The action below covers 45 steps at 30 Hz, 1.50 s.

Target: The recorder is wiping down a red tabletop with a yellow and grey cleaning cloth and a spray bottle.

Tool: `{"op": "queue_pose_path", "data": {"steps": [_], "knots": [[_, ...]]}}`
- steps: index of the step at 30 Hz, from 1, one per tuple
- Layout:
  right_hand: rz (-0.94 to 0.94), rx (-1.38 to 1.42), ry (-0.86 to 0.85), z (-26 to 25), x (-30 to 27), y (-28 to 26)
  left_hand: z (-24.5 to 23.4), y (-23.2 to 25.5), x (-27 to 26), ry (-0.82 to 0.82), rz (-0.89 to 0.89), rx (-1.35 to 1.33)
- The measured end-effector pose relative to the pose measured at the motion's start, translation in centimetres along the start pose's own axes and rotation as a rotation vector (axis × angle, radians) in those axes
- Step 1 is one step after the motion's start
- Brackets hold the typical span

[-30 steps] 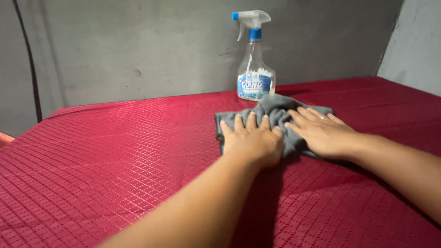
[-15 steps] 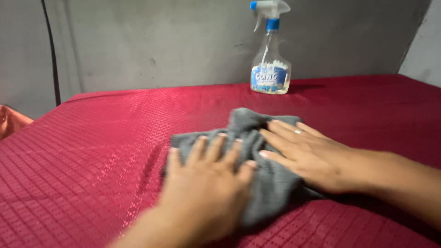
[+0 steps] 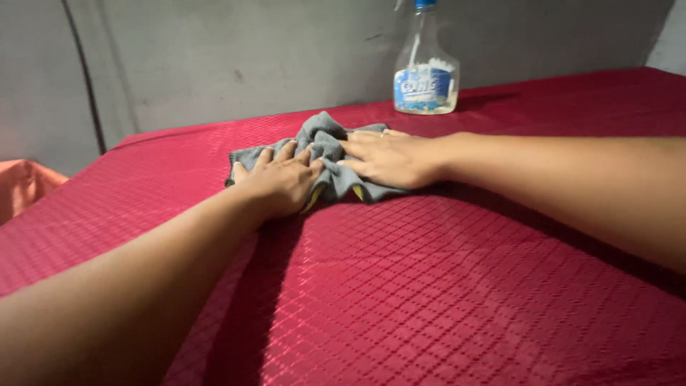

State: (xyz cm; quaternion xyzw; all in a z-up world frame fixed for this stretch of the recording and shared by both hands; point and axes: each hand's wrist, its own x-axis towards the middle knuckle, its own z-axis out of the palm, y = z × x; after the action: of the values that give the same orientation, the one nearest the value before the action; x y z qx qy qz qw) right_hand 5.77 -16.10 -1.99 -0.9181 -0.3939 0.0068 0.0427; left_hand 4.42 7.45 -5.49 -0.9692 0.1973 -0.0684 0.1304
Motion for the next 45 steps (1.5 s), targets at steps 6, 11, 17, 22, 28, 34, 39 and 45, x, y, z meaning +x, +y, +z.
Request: {"op": "queue_pose_path", "data": {"steps": [6,11,17,22,28,34,39,45], "knots": [[0.205,-0.017,0.026,0.3,-1.0,5.6,-3.8,2.8,2.1,-0.140,-0.163,-0.096],[0.377,-0.015,0.026,0.5,-4.7,6.5,-6.0,6.2,2.8,-0.189,-0.237,-0.162],[0.387,-0.234,-0.021,1.0,-9.2,5.7,-6.8,11.0,2.9,-0.105,-0.123,-0.219],[0.260,-0.509,-0.143,0.0,-13.8,2.6,-7.8,14.0,0.0,-0.039,-0.003,-0.241],[0.342,-0.166,-0.061,0.4,-16.7,1.6,-8.5,14.9,-4.9,0.067,0.099,-0.313],[-0.079,-0.153,0.036,1.9,-17.2,3.4,-6.6,13.8,-9.6,0.166,0.115,-0.225],[-0.326,-0.086,0.000,0.2,-14.2,-0.5,-6.9,12.4,-11.3,0.159,0.002,-0.237],[-0.142,-0.044,-0.077,-0.1,-8.5,-1.4,-8.3,9.3,-9.4,-0.104,-0.108,-0.152]]}}
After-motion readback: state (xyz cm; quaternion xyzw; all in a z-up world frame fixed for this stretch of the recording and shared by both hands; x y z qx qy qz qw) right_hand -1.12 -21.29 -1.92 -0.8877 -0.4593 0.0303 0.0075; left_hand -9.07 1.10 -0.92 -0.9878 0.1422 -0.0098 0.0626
